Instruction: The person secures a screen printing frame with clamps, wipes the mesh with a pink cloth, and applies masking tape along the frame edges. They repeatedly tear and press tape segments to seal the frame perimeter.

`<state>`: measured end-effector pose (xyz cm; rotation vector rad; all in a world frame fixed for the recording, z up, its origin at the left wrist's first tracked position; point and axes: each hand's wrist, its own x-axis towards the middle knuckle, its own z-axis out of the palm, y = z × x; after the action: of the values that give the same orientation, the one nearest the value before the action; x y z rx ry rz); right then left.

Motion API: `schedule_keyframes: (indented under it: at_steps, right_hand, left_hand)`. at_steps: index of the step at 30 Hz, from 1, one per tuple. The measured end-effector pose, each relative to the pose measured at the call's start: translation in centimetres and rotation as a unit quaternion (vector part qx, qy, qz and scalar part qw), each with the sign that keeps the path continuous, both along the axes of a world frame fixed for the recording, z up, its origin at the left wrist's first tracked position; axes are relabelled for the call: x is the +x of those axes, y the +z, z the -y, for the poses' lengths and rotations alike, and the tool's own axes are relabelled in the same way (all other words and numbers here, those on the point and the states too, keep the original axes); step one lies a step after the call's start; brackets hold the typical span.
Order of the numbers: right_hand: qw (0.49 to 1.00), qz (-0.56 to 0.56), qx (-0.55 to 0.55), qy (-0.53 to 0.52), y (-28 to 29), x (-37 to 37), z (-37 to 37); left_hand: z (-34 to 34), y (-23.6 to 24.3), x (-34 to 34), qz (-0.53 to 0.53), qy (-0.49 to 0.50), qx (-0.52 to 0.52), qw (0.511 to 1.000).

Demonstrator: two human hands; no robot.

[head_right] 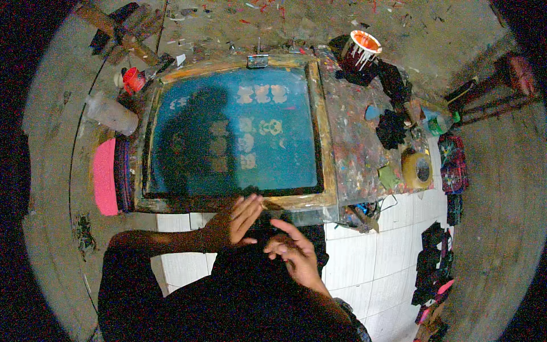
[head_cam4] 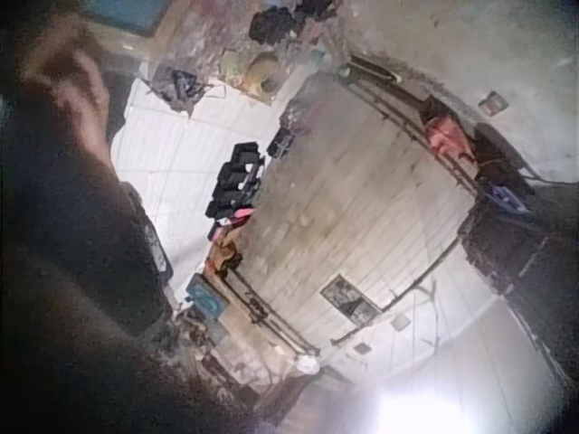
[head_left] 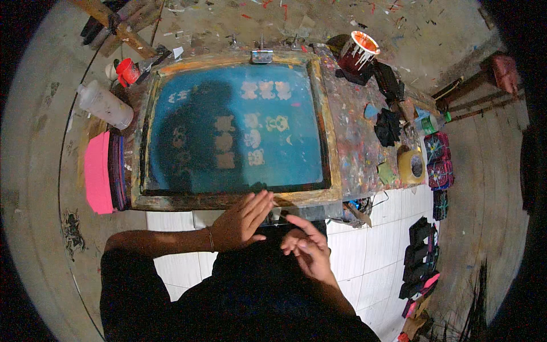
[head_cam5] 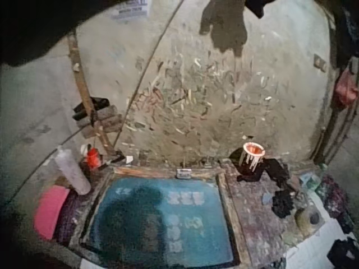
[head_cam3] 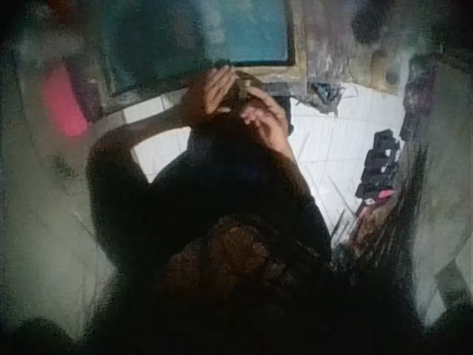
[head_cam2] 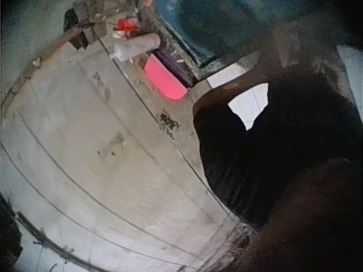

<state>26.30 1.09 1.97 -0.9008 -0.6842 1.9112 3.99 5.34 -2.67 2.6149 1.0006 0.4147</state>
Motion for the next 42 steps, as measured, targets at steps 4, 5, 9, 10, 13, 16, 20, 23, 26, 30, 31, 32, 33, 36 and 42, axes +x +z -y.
schedule_keyframes:
  at_steps: [4,5,9,10,13,16,20,23,26,30,31,32,33,36,42]
  right_hand:
    - [0.997,0.018,-0.004,-0.07,0.3,2.0,-1.1]
    - [0.996,0.024,0.004,-0.084,0.2,2.3,-1.5]
    - [0.995,0.042,0.011,-0.094,-0.2,3.1,-2.8]
    - [0.994,0.038,0.007,-0.1,-0.1,3.1,-3.0]
    - [0.994,0.032,0.005,-0.104,-0.2,2.9,-3.5]
    - [0.994,0.041,-0.011,-0.103,-0.3,2.9,-3.6]
    - [0.993,0.034,-0.035,-0.106,-0.6,3.1,-4.6]
    - [0.992,0.043,-0.035,-0.111,-1.2,3.7,-5.4]
    - [0.99,0.048,-0.036,-0.127,-1.1,4.4,-6.3]
    - [0.982,0.073,-0.038,-0.17,-0.3,5.0,-7.7]
    - [0.979,0.08,-0.035,-0.184,-0.2,5.3,-7.9]
    - [0.977,0.07,-0.034,-0.196,-0.2,5.5,-8.0]
    - [0.977,0.07,-0.029,-0.2,-0.1,5.7,-8.1]
    - [0.973,0.064,-0.013,-0.221,0.3,6.4,-7.8]
    - [0.961,0.094,-0.042,-0.255,0.3,9.9,-7.1]
  left_hand:
    - [1.0,0.4,-0.8,-0.076,-0.056,0.026,0.995]
    - [0.7,0.2,-1.0,-0.054,-0.061,0.009,0.997]
    - [-0.7,0.0,-1.4,0.047,-0.019,-0.045,0.998]
    - [-1.0,0.4,-1.4,0.076,0.007,-0.054,0.996]
    - [-1.4,1.1,-1.0,-0.033,-0.009,-0.011,0.999]
    - [-1.9,1.3,-1.1,-0.038,-0.017,-0.03,0.999]
    - [-2.7,0.3,-1.2,-0.025,-0.021,-0.117,0.993]
    - [-4.8,0.8,-1.6,0.003,-0.027,-0.23,0.973]
    - [-10.0,0.3,-2.4,0.055,-0.044,-0.117,0.991]
    - [-16.8,-2.8,-4.7,-0.084,-0.125,0.014,0.988]
    - [-18.3,-2.9,-5.4,-0.087,-0.13,0.014,0.988]
    - [-19.8,-2.9,-6.0,-0.09,-0.138,0.014,0.986]
    - [-21.4,-3.1,-6.4,-0.095,-0.137,0.012,0.986]
    - [-25.4,-3.4,-6.1,-0.081,-0.135,0.004,0.987]
    - [-31.0,-3.4,-6.8,-0.095,-0.083,-0.006,0.992]
